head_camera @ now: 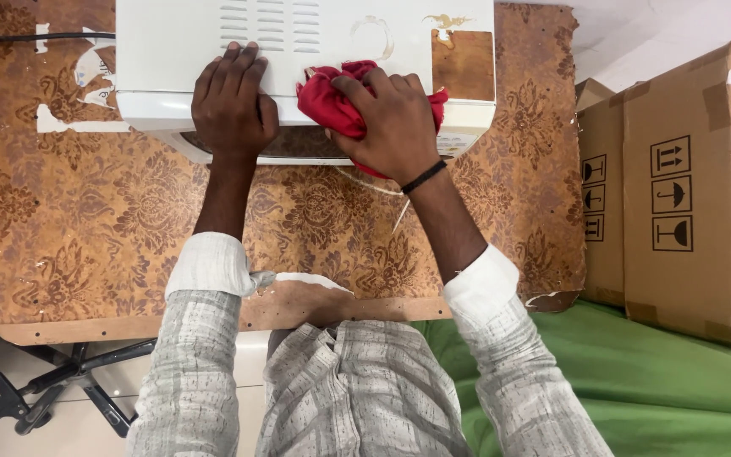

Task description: The person wipes the exterior surfaces of a white microwave oven using a red cloth. They clean the top, sides, and front panel in a repetitive wiping motion.

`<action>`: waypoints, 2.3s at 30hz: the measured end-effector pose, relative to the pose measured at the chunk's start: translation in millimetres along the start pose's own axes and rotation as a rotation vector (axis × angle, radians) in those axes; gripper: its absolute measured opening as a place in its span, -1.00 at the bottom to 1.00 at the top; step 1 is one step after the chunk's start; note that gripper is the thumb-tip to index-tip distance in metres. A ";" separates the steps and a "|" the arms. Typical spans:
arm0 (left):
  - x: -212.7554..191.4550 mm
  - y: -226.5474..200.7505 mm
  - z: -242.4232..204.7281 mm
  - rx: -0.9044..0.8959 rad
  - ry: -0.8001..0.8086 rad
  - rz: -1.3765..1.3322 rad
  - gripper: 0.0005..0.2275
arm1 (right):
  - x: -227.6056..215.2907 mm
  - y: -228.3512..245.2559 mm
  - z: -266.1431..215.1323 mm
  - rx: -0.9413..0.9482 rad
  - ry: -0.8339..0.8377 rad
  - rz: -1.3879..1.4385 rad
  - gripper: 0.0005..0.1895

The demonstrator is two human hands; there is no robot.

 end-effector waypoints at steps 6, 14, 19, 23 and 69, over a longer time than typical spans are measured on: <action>4.2 1.2 1.3 0.010 -0.014 0.002 -0.70 | -22.1 -26.9 -2.2 0.013 0.073 0.012 -0.30; 6.5 0.7 -1.9 0.000 -0.006 0.012 -0.69 | -15.7 -17.1 -7.1 0.015 0.059 -0.059 -0.28; 6.9 1.5 -1.3 -0.006 -0.011 -0.005 -0.73 | 28.1 24.5 24.1 0.045 0.097 -0.018 -0.23; 4.8 0.5 1.3 -0.010 0.006 -0.015 -0.76 | 31.8 32.8 34.9 0.009 0.104 0.019 -0.21; 12.8 1.9 -5.7 -0.013 -0.061 0.122 -0.88 | 41.6 42.3 36.3 0.173 -0.121 0.063 -0.38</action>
Point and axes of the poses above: each hand's wrist, its own z-axis towards the middle knuckle, its own x-axis out of the palm, y = z × x, the point moved 3 cm from there along z, towards the middle knuckle, and after that the axes turned 12 degrees about z, right-handed, at the moved point
